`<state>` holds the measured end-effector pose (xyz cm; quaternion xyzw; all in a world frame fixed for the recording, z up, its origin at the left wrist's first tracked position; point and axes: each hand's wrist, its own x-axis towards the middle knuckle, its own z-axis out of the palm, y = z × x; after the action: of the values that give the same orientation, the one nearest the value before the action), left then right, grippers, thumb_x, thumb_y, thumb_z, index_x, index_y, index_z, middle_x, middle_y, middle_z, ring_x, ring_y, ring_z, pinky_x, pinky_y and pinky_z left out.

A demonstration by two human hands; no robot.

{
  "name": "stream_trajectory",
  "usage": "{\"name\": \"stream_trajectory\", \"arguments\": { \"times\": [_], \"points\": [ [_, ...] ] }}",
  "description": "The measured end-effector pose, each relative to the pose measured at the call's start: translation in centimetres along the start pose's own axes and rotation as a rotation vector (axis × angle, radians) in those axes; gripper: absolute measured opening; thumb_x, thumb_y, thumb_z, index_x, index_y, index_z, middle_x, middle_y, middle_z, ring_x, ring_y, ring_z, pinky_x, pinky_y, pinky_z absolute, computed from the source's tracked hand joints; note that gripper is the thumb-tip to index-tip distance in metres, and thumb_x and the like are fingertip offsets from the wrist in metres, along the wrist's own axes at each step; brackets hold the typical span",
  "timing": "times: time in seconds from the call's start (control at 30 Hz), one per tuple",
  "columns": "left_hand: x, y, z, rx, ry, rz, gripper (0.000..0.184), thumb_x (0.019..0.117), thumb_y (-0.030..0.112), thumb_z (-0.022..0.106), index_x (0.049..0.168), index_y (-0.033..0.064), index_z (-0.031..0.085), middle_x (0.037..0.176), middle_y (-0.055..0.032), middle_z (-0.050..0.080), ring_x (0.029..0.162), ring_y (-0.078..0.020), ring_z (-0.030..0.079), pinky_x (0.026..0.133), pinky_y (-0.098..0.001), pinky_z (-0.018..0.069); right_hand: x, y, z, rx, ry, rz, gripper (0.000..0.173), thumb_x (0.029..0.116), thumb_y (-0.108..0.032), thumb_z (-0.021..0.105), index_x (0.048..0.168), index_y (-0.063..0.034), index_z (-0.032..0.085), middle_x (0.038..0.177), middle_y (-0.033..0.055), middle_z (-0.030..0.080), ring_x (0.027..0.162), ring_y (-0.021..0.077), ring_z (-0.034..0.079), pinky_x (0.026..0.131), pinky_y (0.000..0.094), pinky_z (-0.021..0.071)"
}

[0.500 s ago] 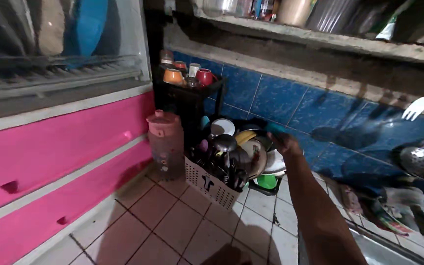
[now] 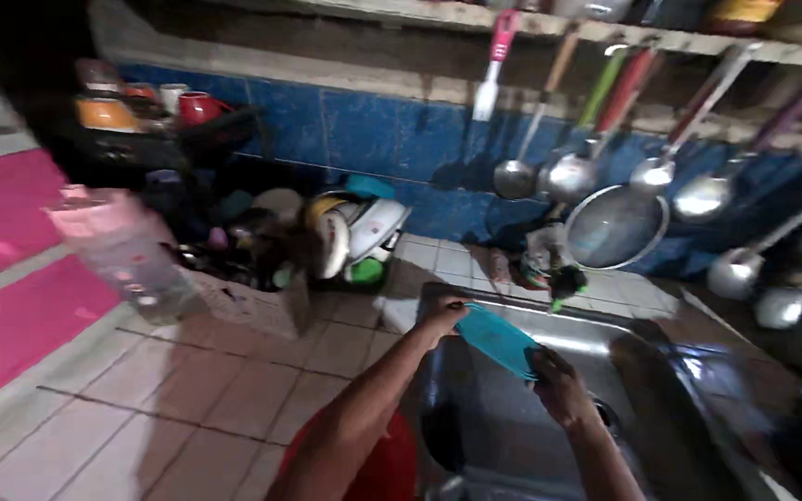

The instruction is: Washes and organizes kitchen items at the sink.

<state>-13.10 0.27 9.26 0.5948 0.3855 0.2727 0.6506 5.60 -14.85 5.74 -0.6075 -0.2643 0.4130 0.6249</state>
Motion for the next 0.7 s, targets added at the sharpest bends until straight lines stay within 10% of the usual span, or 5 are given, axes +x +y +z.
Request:
{"name": "stream_trajectory", "arguments": {
  "times": [0.27, 0.57, 0.7],
  "points": [
    [9.0, -3.5, 17.0, -0.071, 0.089, -0.212, 0.039, 0.1066, 0.014, 0.054, 0.142, -0.0027, 0.05, 0.137, -0.0289, 0.054, 0.116, -0.0379, 0.061, 0.095, -0.0498, 0.0529, 2.5, 2.2, -11.3, 0.072, 0.271, 0.085, 0.042, 0.1067, -0.004, 0.047, 0.147, 0.003, 0.037, 0.108, 0.02, 0.06, 0.076, 0.0193, 0.066, 0.065, 0.0337, 0.058],
    [11.5, -5.0, 15.1, 0.425, 0.185, -0.149, 0.046, 0.1063, 0.037, 0.055, 0.128, -0.0024, 0.064, 0.128, -0.0251, 0.063, 0.117, -0.0347, 0.062, 0.1, -0.0509, 0.0479, 6.3, 5.7, -11.9, 0.202, 0.01, 0.379, 0.033, 0.1063, -0.007, 0.05, 0.137, 0.0037, 0.045, 0.108, 0.0187, 0.06, 0.084, 0.0239, 0.067, 0.069, 0.0397, 0.0602],
    [11.0, -5.6, 15.9, 0.597, 0.248, -0.142, 0.055, 0.1093, 0.045, 0.043, 0.135, 0.0004, 0.063, 0.139, -0.0216, 0.061, 0.134, -0.033, 0.055, 0.115, -0.051, 0.0376, 5.9, 4.1, -13.1, -0.133, -0.063, 0.186, 0.036, 0.1016, -0.004, 0.059, 0.135, 0.0065, 0.048, 0.107, 0.0205, 0.063, 0.083, 0.0238, 0.07, 0.069, 0.0401, 0.0623]
  ]
}}
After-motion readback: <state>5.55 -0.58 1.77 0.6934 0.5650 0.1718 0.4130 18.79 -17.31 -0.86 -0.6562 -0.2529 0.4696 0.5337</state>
